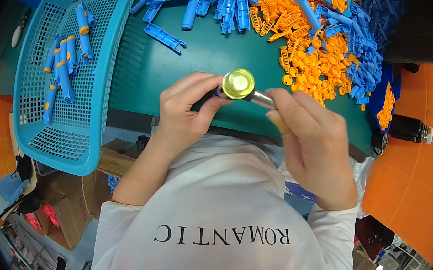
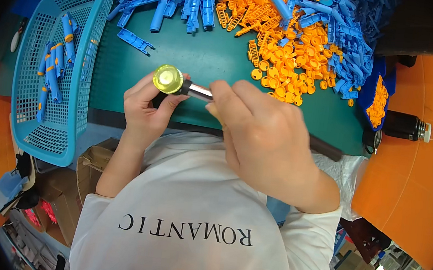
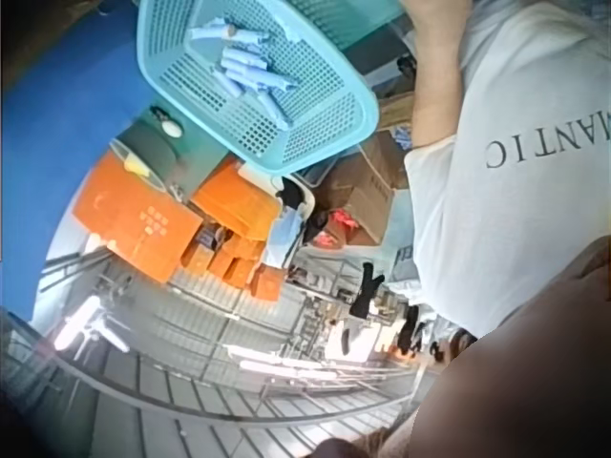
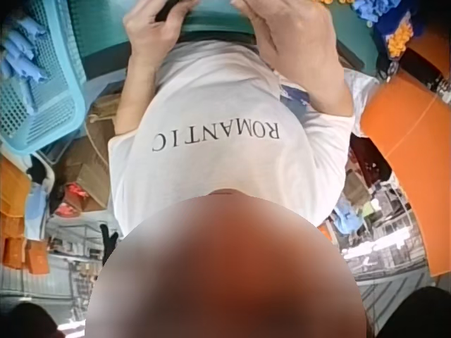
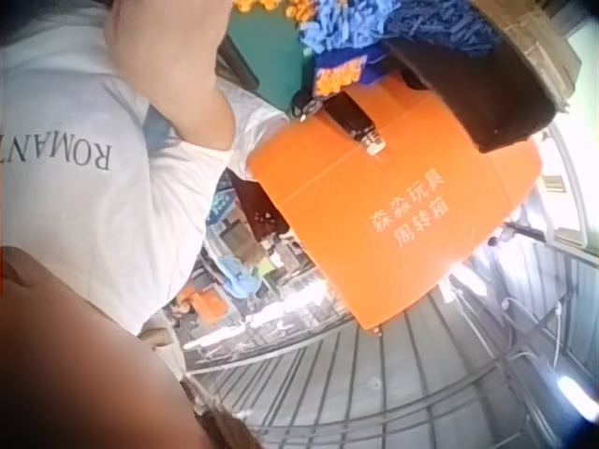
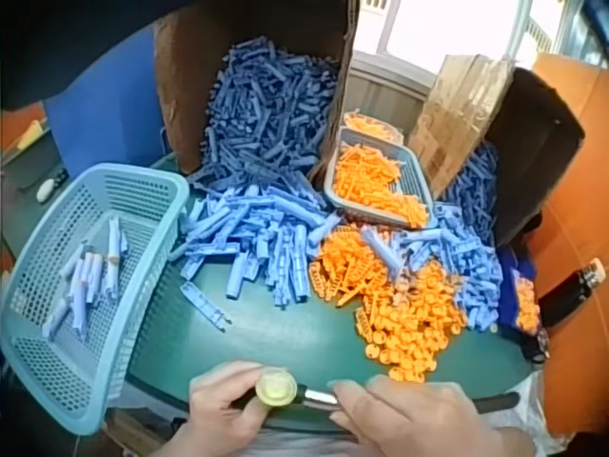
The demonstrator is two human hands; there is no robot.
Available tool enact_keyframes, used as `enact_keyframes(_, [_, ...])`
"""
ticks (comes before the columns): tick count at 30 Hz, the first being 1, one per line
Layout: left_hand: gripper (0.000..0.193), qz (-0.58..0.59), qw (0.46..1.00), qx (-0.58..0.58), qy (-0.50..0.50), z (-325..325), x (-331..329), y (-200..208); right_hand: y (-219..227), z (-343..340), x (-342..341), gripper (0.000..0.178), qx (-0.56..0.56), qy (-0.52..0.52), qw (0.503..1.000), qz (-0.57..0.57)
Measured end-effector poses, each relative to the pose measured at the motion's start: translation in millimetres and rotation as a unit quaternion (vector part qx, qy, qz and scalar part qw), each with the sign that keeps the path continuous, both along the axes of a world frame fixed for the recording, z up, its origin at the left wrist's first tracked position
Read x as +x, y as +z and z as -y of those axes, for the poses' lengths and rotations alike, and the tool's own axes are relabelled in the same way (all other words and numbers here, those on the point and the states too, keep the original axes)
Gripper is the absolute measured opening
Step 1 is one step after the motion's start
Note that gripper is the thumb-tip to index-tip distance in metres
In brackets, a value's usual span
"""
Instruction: Assemble plastic toy gun components by fitting blue and orange parts together and tapping them into place with a mallet.
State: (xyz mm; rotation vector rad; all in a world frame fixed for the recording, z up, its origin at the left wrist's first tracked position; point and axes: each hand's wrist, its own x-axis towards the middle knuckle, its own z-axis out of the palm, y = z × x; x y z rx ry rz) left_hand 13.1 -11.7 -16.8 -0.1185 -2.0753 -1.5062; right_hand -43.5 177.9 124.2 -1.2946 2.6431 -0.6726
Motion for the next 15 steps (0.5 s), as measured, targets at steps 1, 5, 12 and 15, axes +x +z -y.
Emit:
enact_keyframes(1, [0.029,0.000,1.000,0.000,0.002,0,2,0,0,0,0,0.028,-0.036,-0.008,0.999,-0.006])
enact_keyframes(5, [0.029,0.003,1.000,0.003,0.005,-1,1,0,-5,-2,1,0.026,-0.102,0.020,0.993,-0.061])
enact_keyframes(12, [0.033,-0.039,0.982,-0.140,0.118,-3,10,30,-43,-27,-5,0.026,-0.173,-0.149,0.974,-0.001])
enact_keyframes(15, [0.039,-0.133,0.878,-0.261,0.378,30,-8,60,-75,-28,1,0.023,-0.114,-0.144,0.983,-0.019])
